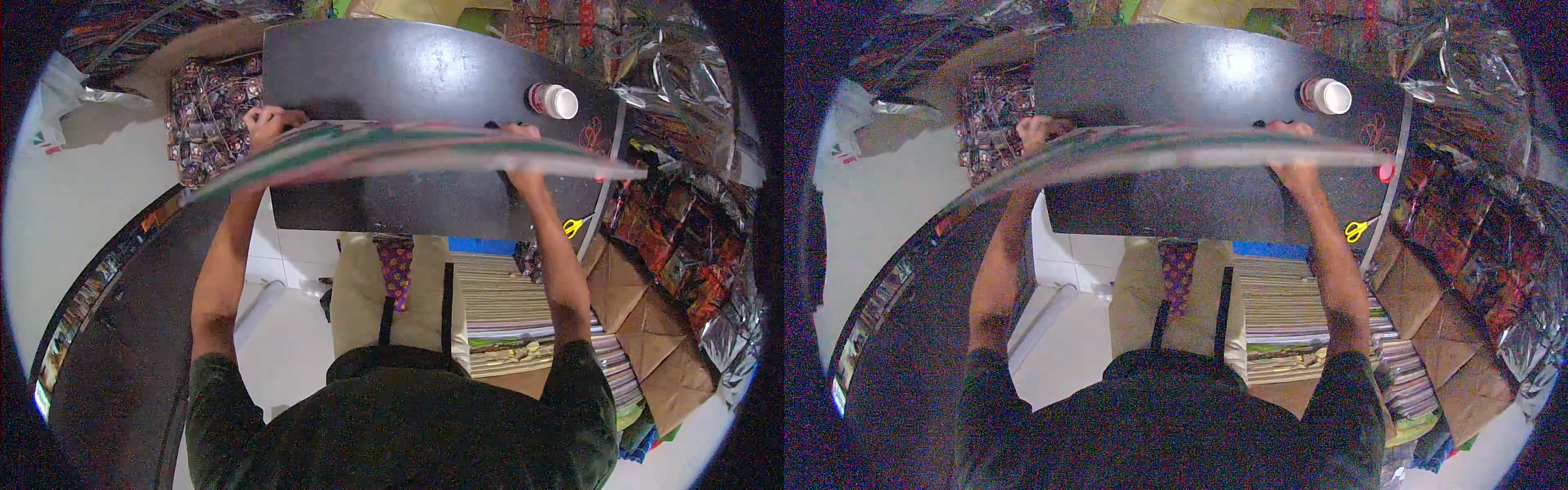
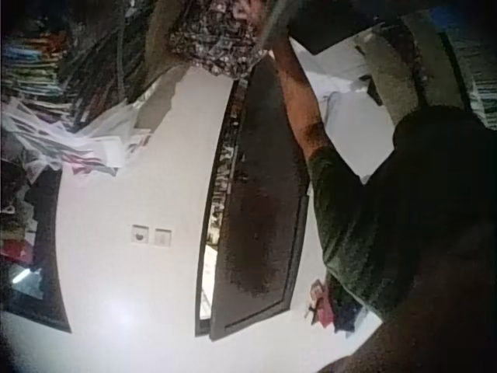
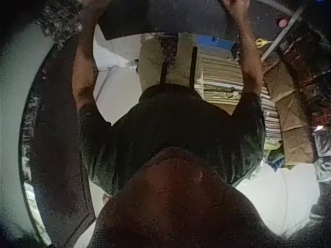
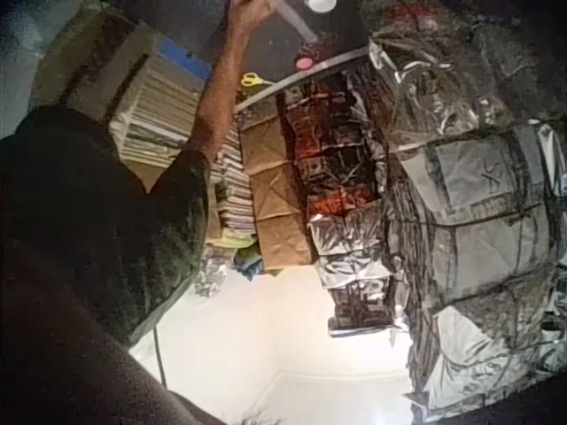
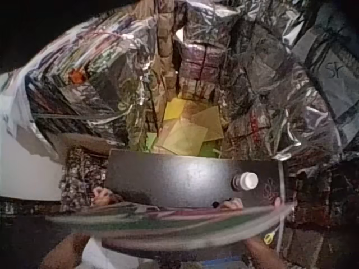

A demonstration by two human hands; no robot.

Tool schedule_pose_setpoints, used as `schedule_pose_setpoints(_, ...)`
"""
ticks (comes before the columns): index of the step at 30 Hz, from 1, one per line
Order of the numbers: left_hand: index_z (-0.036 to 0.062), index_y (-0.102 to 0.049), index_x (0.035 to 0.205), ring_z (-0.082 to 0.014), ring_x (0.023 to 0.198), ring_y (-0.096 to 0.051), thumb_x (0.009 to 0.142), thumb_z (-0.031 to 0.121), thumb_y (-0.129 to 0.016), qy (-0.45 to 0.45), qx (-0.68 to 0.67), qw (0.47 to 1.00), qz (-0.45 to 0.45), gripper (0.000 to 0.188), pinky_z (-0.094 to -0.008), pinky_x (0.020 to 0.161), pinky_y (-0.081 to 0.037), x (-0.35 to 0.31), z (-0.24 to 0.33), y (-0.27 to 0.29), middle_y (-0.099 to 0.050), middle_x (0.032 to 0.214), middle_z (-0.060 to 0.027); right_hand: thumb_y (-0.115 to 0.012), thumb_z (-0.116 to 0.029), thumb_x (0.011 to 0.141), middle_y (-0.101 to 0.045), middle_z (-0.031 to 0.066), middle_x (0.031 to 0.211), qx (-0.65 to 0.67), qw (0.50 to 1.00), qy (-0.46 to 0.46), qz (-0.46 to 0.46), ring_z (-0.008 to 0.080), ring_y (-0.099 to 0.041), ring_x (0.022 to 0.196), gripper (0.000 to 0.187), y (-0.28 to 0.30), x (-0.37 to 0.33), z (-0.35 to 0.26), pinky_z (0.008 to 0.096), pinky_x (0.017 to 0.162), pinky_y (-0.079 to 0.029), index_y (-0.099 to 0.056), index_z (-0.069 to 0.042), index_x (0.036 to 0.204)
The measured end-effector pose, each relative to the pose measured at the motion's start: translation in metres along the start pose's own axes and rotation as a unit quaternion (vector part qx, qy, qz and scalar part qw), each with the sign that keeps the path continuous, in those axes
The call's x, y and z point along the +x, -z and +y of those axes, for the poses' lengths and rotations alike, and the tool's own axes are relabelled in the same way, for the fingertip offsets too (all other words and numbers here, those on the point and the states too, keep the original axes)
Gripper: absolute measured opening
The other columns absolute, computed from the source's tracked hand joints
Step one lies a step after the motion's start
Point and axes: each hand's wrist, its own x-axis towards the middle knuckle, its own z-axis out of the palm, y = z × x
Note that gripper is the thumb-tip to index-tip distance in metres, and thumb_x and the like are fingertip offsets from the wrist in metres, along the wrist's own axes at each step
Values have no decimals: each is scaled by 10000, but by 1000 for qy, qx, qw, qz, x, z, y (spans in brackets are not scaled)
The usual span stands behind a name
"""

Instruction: The person smooths a printed kite sail on a table, then picks up a second sail and places it on top of the first. They smooth the combined sails and then pick up a thin wooden stick, placing it on the sail to begin assembly.

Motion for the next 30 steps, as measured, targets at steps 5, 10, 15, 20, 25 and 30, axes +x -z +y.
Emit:
schedule_pose_setpoints(5, 170, -732, 1048, -277, 1129, -501, 768, 357, -751, -52, -11, 998, 16, 337, -496, 1035, -292, 2, 2, -2, -630, 1014, 0, -771, -166, 725, -658, 109, 960, 112, 992, 2, 51, 337, -607, 1012, 324, -4, -8, -1, 452, 927, -493, -723, -65, 1028)
schedule_pose_setpoints(10, 166, -672, 1053, -181, 1038, -583, 802, 243, -726, -123, 28, 992, -17, 268, -486, 976, -303, 12, 13, 13, -728, 1113, 64, -801, -76, 647, -647, 119, 959, 84, 995, 30, 42, 353, -614, 1020, 413, -5, -15, 9, 468, 954, -497, -721, -71, 1052)
schedule_pose_setpoints(15, 186, -687, 1063, -178, 1063, -596, 772, 170, -752, -204, 49, 978, -9, 299, -485, 942, -359, 18, 21, 17, -716, 1126, 68, -821, -124, 655, -639, 98, 957, 50, 998, 19, 35, 339, -598, 1003, 417, 1, -13, -2, 469, 931, -490, -722, -95, 1059)
schedule_pose_setpoints(20, 200, -698, 1099, -175, 1082, -598, 756, 131, -765, -227, 65, 972, -19, 356, -478, 953, -364, 18, 16, 17, -706, 1148, 77, -816, -168, 694, -627, 85, 936, 30, 999, 16, 31, 326, -587, 982, 391, 0, -13, -3, 459, 916, -480, -723, -114, 1070)
schedule_pose_setpoints(25, 209, -703, 1113, -172, 1086, -595, 755, 148, -767, -231, 74, 970, -25, 369, -486, 959, -362, 17, 15, 16, -701, 1163, 81, -846, -131, 669, -631, 112, 983, 11, 1000, 15, 2, 346, -597, 1008, 438, 4, -14, -5, 472, 939, -494, -722, -86, 1087)
schedule_pose_setpoints(30, 224, -710, 1123, -166, 1076, -591, 755, 201, -759, -272, 106, 956, -29, 372, -501, 970, -356, 21, 12, 19, -690, 1181, 87, -761, -154, 685, -624, 120, 979, 23, 1000, 14, 12, 337, -590, 1019, 420, 9, -8, -14, 478, 959, -474, -728, -123, 1102)
